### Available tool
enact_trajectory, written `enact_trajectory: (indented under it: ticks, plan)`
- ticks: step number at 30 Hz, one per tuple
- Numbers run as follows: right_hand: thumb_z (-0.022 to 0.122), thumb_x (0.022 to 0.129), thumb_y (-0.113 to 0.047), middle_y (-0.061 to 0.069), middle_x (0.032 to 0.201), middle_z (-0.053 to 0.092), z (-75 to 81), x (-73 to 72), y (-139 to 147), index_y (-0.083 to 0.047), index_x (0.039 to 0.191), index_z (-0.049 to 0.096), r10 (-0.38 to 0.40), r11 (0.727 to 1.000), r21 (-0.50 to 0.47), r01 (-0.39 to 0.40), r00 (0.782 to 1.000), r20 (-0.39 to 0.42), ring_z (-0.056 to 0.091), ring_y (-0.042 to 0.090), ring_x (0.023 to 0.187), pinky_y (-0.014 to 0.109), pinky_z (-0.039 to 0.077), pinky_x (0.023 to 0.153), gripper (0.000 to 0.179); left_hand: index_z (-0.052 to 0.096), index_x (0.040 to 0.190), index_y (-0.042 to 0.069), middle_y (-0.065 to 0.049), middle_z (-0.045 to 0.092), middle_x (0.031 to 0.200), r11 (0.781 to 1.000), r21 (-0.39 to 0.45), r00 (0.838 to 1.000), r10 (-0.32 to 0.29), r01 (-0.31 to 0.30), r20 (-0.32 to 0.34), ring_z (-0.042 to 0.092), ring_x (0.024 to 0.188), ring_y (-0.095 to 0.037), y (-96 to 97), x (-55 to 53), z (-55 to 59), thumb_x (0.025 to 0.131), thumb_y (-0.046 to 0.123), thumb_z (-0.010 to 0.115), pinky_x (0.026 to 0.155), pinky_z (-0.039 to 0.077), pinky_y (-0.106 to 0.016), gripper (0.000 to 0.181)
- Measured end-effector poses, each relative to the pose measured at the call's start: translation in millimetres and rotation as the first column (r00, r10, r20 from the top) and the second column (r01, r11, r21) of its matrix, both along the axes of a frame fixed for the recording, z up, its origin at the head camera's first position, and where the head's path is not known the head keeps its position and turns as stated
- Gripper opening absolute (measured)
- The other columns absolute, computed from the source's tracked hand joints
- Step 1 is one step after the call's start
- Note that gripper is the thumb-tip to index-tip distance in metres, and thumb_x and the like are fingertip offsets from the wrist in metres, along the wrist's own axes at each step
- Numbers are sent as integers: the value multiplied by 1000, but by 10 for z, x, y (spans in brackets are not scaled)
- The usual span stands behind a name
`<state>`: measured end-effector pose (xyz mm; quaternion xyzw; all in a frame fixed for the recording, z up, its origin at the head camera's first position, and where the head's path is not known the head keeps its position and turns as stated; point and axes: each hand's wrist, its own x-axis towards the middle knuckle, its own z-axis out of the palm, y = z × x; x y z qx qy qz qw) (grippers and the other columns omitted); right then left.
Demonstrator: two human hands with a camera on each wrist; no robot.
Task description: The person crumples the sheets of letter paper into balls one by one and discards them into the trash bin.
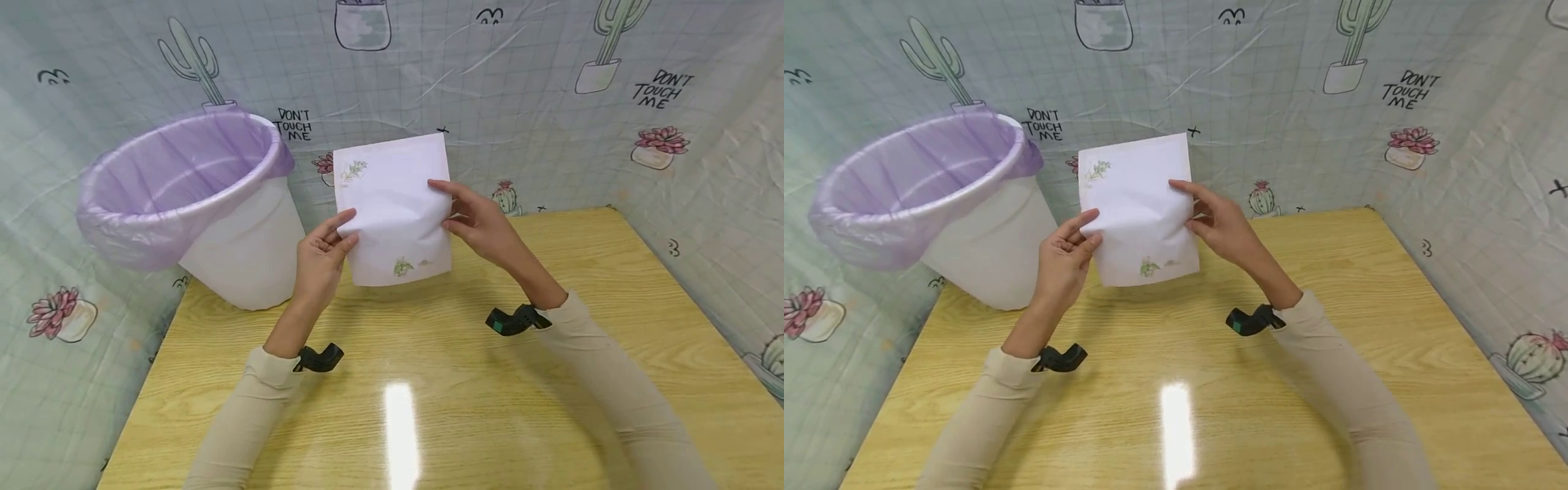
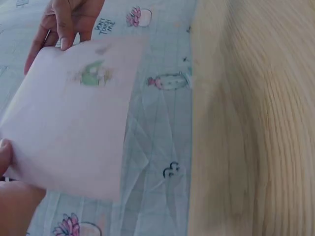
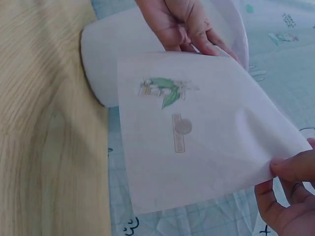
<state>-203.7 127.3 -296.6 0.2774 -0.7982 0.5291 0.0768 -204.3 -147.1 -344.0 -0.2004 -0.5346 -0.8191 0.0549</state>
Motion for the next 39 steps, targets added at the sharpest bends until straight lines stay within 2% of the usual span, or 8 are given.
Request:
enact_trajectory:
  ticks: [4, 8, 13, 18, 24, 28, 33, 39]
  plan:
    - [54, 89, 14, 10, 139, 44, -7, -2, -37, -12, 143, 42, 61, 995, -86, -59, 998, 27, 54, 24, 100, 23, 48, 78, 62, 44, 136, -4, -11, 50, 114, 994, 35, 994, -100, 101, -41, 47, 96, -14, 66, -5, 11, 91, -16, 48, 82, 44, -19, 47]
    - [55, 89, 12, 8, 141, 41, -95, -69, -35, -15, 145, 40, 114, 983, -148, -107, 993, 36, 53, 22, 103, 24, 48, 80, 64, 20, 150, 12, -10, 23, 145, 962, -176, 977, -212, 208, -1, 37, 125, -20, 92, 21, 52, 93, -8, 48, 99, 38, -29, 67]
    - [56, 87, 14, 9, 142, 41, -130, -88, -59, -11, 145, 39, 200, 950, -252, -182, 978, 51, 53, 24, 107, 26, 49, 86, 66, -7, 150, 39, 7, -7, 156, 827, -526, 979, -192, 199, 68, 24, 138, -24, 110, 60, 138, 81, 8, 74, 106, 34, -46, 111]
    - [59, 87, 10, 10, 143, 40, -177, -91, -114, -10, 145, 38, 267, 940, -244, -240, 960, 85, 54, 24, 109, 28, 50, 86, 65, -5, 151, 35, 5, -20, 155, 732, -677, 994, -111, 78, -6, -2, 144, -20, 180, 93, 205, 66, 14, 88, 112, 20, -50, 127]
    - [61, 89, 3, 9, 144, 39, -237, -68, -176, -12, 146, 37, 306, 946, -175, -274, 931, 198, 55, 26, 110, 33, 52, 85, 64, 1, 150, 17, -1, -14, 156, 829, -551, 968, -46, -99, -245, 4, 143, -20, 245, 66, 181, 57, 7, 90, 111, 25, -47, 130]
    - [61, 89, 2, 10, 143, 40, -261, -30, -219, -8, 145, 39, 313, 948, -149, -281, 909, 274, 56, 26, 115, 35, 52, 87, 60, -4, 152, 21, -10, -13, 156, 869, -445, 879, -25, -216, -476, 7, 143, -20, 261, 39, 210, 49, 3, 91, 109, 29, -48, 141]
    - [57, 91, 3, 14, 133, 47, -243, 24, -281, -3, 137, 46, 320, 947, -78, -311, 900, 295, 55, 28, 117, 37, 51, 89, 48, 26, 150, 23, -30, -13, 152, 806, -465, 757, -33, -366, -653, -6, 144, -34, 265, 47, 304, 38, 2, 94, 113, 14, -53, 133]
    - [59, 90, 3, 14, 129, 51, -181, 69, -330, 1, 127, 55, 168, 983, 43, -179, 967, 189, 58, 28, 111, 35, 52, 87, 37, 51, 128, -7, -28, 18, 151, 794, -557, 782, -180, -243, -597, 17, 141, -39, 238, 84, 344, 54, -3, 89, 109, 29, -46, 84]
